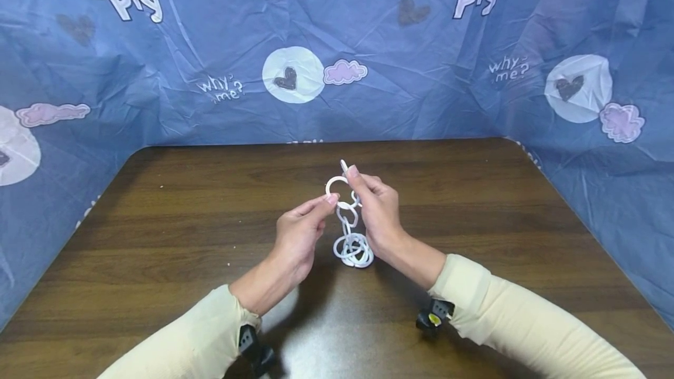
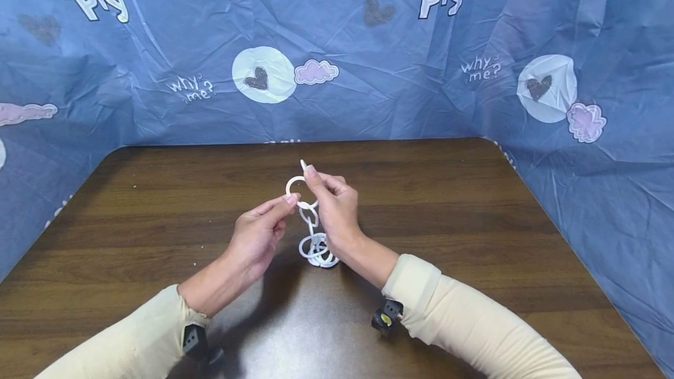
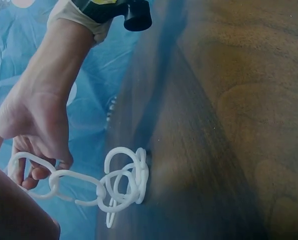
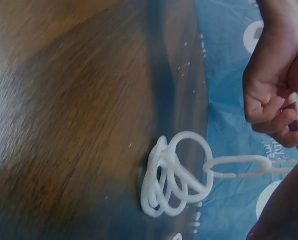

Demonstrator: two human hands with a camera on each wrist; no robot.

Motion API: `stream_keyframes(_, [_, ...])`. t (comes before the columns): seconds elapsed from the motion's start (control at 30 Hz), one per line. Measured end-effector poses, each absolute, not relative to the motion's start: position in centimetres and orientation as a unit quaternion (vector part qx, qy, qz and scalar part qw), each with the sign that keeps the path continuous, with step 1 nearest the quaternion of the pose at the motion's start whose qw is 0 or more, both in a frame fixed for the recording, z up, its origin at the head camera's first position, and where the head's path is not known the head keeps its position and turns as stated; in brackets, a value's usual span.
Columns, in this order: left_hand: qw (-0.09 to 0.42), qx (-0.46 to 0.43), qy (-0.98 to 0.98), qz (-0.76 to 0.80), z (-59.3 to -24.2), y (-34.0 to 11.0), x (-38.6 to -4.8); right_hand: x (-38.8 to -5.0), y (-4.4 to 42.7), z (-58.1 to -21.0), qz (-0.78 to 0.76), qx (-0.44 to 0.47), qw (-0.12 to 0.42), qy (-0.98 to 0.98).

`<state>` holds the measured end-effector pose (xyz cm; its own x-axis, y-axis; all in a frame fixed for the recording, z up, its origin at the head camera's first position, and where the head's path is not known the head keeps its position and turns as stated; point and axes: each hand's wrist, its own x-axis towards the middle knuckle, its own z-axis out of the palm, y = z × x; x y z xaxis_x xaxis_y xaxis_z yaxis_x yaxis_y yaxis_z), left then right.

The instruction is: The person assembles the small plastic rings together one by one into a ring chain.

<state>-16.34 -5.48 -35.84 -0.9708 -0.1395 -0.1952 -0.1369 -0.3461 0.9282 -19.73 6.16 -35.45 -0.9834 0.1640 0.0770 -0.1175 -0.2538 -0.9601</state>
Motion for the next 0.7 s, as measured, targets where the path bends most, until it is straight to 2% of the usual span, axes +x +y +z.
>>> stream_keyframes(0.4, [-0.042,0.118,-0.573,-0.81,-35.87,-5.06,-16.07,-19.83,6.16,-35.53,0.795,0.002,0.089,-0.6])
stream_keyframes(0.7, [-0.002,0.135,-0.549,-0.825,-35.7,-5.22,-16.32,-19.71,6.09,-35.23,0.804,-0.005,0.093,-0.587])
